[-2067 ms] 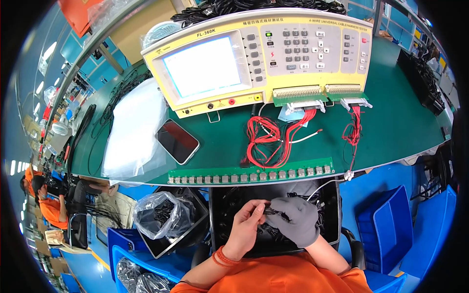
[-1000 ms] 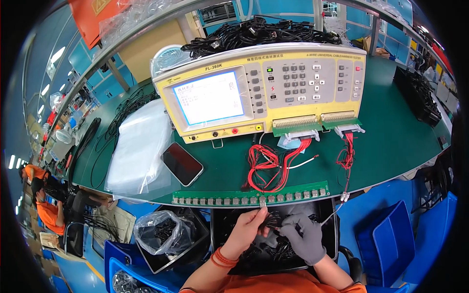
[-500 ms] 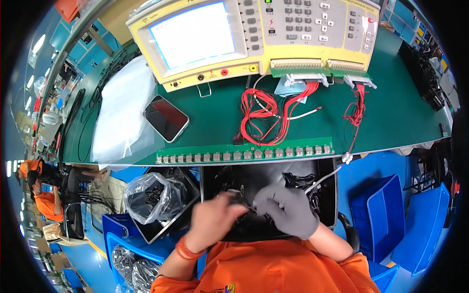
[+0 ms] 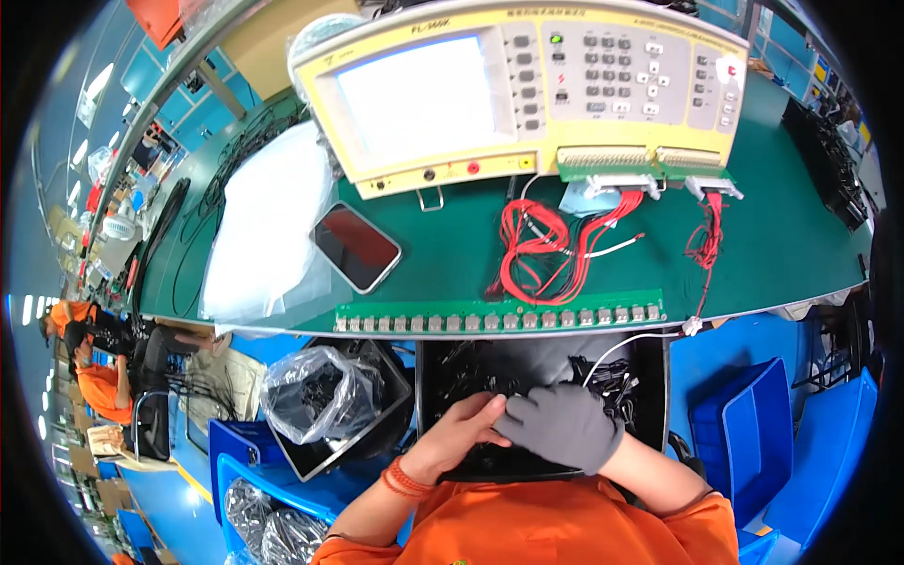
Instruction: Test and assemble electronic cables using a test machine at a factory workbench.
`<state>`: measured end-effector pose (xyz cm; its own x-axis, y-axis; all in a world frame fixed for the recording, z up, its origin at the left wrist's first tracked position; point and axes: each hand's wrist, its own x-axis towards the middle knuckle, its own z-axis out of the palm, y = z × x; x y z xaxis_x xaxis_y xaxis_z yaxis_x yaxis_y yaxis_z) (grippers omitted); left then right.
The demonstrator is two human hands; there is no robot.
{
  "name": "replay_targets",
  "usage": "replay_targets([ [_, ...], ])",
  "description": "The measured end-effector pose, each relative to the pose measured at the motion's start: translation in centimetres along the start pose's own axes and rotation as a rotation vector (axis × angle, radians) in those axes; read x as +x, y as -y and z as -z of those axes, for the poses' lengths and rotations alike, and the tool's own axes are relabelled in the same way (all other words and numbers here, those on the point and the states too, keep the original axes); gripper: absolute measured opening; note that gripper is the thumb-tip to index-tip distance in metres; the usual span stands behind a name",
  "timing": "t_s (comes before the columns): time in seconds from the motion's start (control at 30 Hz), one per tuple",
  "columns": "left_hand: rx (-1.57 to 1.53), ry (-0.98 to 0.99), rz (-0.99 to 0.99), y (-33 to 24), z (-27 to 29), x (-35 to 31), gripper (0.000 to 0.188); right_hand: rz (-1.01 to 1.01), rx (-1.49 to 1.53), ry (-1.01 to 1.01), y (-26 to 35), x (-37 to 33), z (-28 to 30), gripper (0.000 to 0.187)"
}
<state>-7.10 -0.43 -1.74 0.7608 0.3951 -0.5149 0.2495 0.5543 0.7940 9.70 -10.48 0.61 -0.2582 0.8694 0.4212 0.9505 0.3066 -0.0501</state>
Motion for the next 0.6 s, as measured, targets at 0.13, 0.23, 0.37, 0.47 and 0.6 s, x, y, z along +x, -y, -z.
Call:
replay_targets([
  [0.13, -0.154, 0.094, 0.03, -0.7, -1.4, 0.9, 0.042, -0.172, 0.028, -0.184, 0.0, -1.1, 1.0, 0.019],
  [0.23, -0.269, 0.122, 0.065, -1.3, -3.0, 1.2, 0.039, -0.408, 0.163, -0.321, 0.1, -2.8, -0.2, 0.025],
  [0.37, -0.418, 0.122, 0.038, -0.1, -3.0, 1.9, 0.029, -1.011, 0.869, -0.382, 0.0, -2.3, -0.8, 0.012],
  [0.47, 0.652, -0.167, -0.377, -0.4, -3.9, 1.8, 0.027, -0.971, 1.147, -0.284, -0.9, -3.2, -1.5, 0.015],
  [0.6, 1.03, -0.291, -0.734, -0.2, -5.0, 1.9, 0.022, -0.932, 1.193, -0.33, -1.0, -3.3, -1.3, 0.013],
])
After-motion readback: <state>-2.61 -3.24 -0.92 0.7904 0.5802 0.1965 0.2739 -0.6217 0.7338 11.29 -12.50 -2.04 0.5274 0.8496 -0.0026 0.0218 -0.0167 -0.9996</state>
